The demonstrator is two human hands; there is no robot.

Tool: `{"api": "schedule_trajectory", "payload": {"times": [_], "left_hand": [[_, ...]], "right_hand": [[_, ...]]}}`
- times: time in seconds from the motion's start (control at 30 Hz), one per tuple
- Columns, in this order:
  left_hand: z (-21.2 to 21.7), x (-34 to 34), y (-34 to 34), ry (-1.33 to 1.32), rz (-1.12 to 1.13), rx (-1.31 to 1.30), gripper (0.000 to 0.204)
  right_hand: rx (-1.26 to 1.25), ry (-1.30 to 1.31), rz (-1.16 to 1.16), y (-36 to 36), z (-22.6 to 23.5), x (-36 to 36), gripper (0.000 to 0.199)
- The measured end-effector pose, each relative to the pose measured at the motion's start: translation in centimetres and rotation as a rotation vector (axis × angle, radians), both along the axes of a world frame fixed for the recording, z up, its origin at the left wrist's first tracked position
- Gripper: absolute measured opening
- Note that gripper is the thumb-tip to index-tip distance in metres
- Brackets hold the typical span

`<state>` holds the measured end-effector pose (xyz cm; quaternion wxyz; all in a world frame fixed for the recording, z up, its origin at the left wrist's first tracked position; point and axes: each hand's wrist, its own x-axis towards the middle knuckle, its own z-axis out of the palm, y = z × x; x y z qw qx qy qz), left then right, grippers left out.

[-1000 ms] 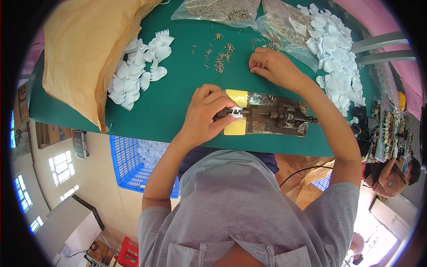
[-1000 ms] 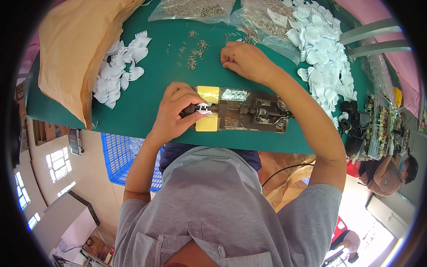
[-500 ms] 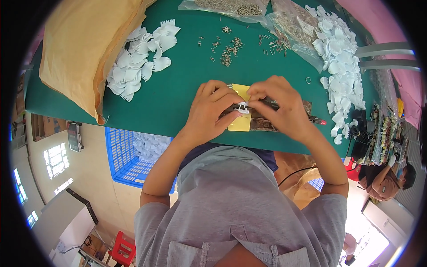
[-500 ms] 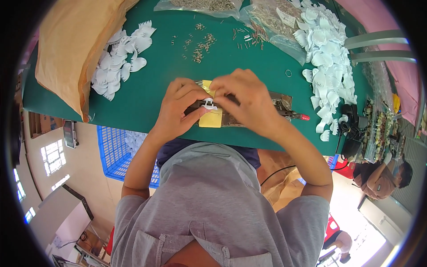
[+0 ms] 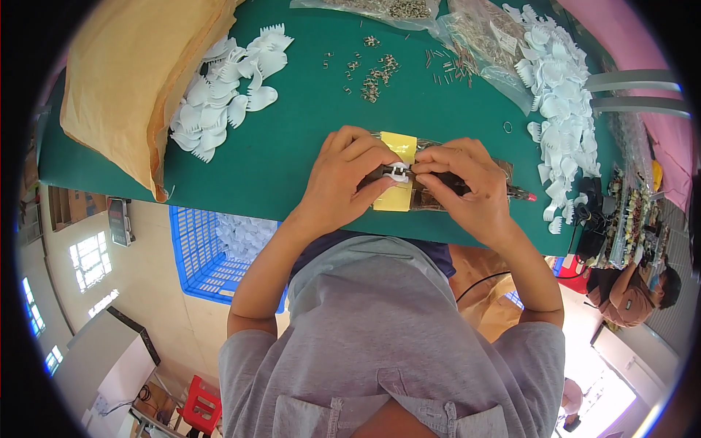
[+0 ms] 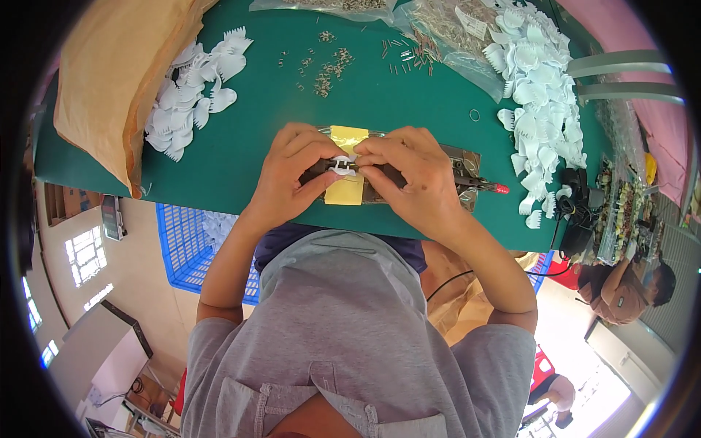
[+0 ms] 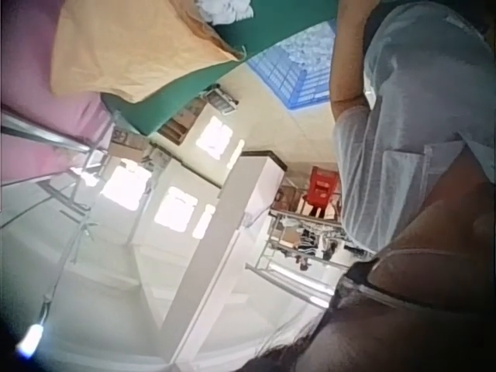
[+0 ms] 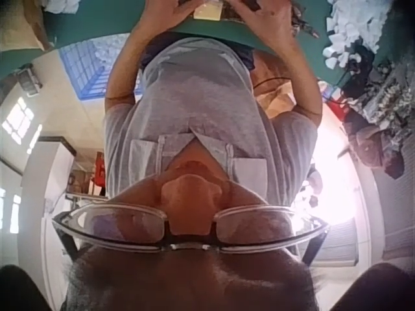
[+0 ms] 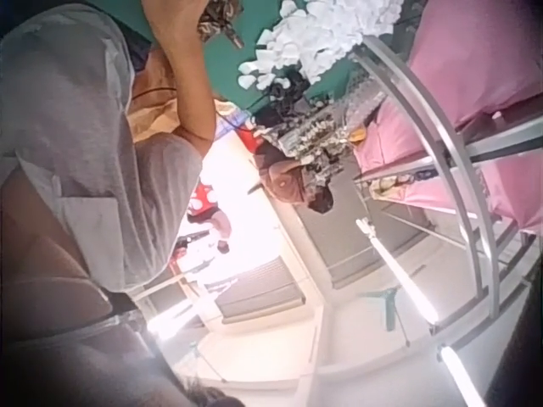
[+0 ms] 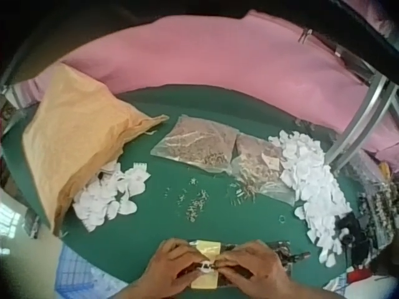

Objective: The person assembles hair clips by placing a plastic base into a metal jig, inserting a metal spring and pin, and pressing a lever. They repeat this process for each clip, placing the finished pieces into a blue plastic crate.

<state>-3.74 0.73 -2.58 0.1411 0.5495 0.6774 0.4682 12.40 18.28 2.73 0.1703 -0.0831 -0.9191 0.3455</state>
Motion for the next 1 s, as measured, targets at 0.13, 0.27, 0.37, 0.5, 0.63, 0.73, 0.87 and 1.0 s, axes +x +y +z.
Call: {"api": "schedule_trajectory", "payload": {"times": [0.13, 0.27, 0.37, 0.5, 0.63, 0.73, 0.87, 1.0], "left_hand": [[-0.4, 0.0, 0.1, -0.014, 0.004, 0.014, 0.029], [-0.4, 0.0, 0.1, -0.046, 0.006, 0.027, 0.028], [-0.9, 0.2, 0.0, -0.121, 0.009, 0.039, 0.027], [-1.2, 0.1, 0.2, -0.148, -0.007, 0.063, 0.028], [-1.5, -0.1, 0.2, -0.163, -0.010, 0.097, 0.031], [-1.5, 0.1, 0.4, -0.213, -0.011, 0.115, 0.033], [-1.1, -0.1, 0.7, -0.201, -0.040, 0.073, 0.030], [-1.4, 0.1, 0.7, -0.169, -0.023, 0.057, 0.027]], "right_hand": [[0.006, -0.025, -0.019, -0.5, 0.3, -0.2, 0.032], [0.082, -0.010, 0.031, -0.4, 0.1, -1.1, 0.028], [0.050, -0.017, 0.059, -0.1, -0.2, -1.2, 0.026], [0.003, -0.050, 0.056, -0.1, -0.4, -1.2, 0.027], [0.088, 0.036, -0.101, 1.2, 0.7, 0.7, 0.028], [0.088, 0.034, -0.552, 5.5, -0.1, 8.1, 0.030], [0.283, -0.219, -0.594, 7.1, -2.3, 16.0, 0.036], [0.313, -0.291, -0.467, 8.5, -1.9, 17.3, 0.033]]}}
